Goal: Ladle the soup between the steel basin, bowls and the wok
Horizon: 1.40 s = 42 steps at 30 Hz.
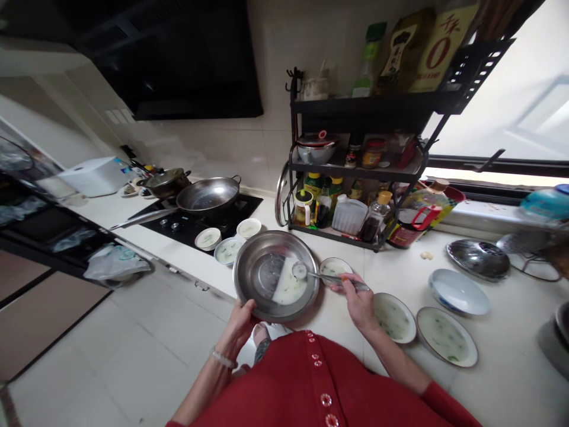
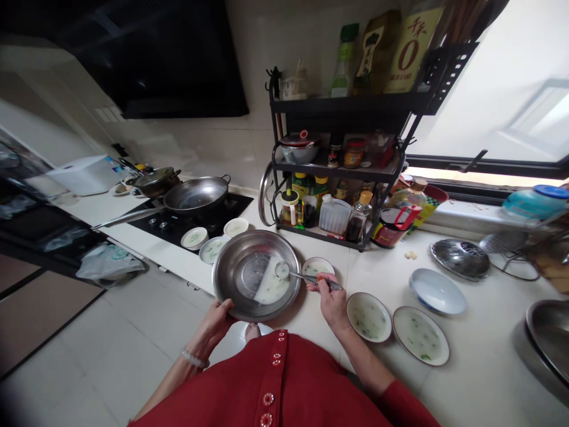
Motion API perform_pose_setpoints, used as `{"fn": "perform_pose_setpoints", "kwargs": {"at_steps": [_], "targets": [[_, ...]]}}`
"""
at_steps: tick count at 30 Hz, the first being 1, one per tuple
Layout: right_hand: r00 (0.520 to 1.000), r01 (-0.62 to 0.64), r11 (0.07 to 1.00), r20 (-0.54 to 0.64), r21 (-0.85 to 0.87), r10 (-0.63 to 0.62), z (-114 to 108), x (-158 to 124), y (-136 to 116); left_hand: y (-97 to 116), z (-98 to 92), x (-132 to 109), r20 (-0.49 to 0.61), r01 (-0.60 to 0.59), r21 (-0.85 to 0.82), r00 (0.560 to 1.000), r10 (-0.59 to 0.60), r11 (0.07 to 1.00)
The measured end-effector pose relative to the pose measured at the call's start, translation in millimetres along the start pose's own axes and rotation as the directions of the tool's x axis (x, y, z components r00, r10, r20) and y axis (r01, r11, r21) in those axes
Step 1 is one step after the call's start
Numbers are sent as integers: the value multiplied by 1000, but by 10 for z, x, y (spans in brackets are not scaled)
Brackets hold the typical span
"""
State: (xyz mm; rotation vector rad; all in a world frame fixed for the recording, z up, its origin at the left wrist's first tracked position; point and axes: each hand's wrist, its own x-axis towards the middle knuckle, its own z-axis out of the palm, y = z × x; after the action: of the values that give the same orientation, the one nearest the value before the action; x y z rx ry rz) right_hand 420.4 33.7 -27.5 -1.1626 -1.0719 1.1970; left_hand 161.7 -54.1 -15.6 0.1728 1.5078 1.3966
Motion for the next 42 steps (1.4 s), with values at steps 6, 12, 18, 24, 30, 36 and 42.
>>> {"fn": "perform_pose_setpoints", "kwargs": {"at_steps": [6,12,18,24,30,36,42], "targets": [[998,-42,999,50,34,40,87,-63,50,-14,-8,8,-20,7,-23,1000,-8,1000],[997,-55,998,52,-3,55,111,-45,48,-2,-1,-2,-2,15,-9,1000,-15,1000],[1000,-26,999,12,18,26,33,32,123,-13,-13,16,-8,15,-1,1000,-15,1000],[999,-41,996,-10,73,42,16,54,35,-14,-12,18,-1,6,-30,1000,-6,1000],[999,-42,995,-30,92,45,-3,68,38,-17,-13,17,-13,2,-30,1000,-3,1000],[998,-51,993,-36,103,55,-61,44,120,-25,-17,27,-11,6,-19,1000,-6,1000],[995,-27,988,-93,155,41,-160,47,-95,-27,-25,35,7,7,-21,1000,-7,1000]]}}
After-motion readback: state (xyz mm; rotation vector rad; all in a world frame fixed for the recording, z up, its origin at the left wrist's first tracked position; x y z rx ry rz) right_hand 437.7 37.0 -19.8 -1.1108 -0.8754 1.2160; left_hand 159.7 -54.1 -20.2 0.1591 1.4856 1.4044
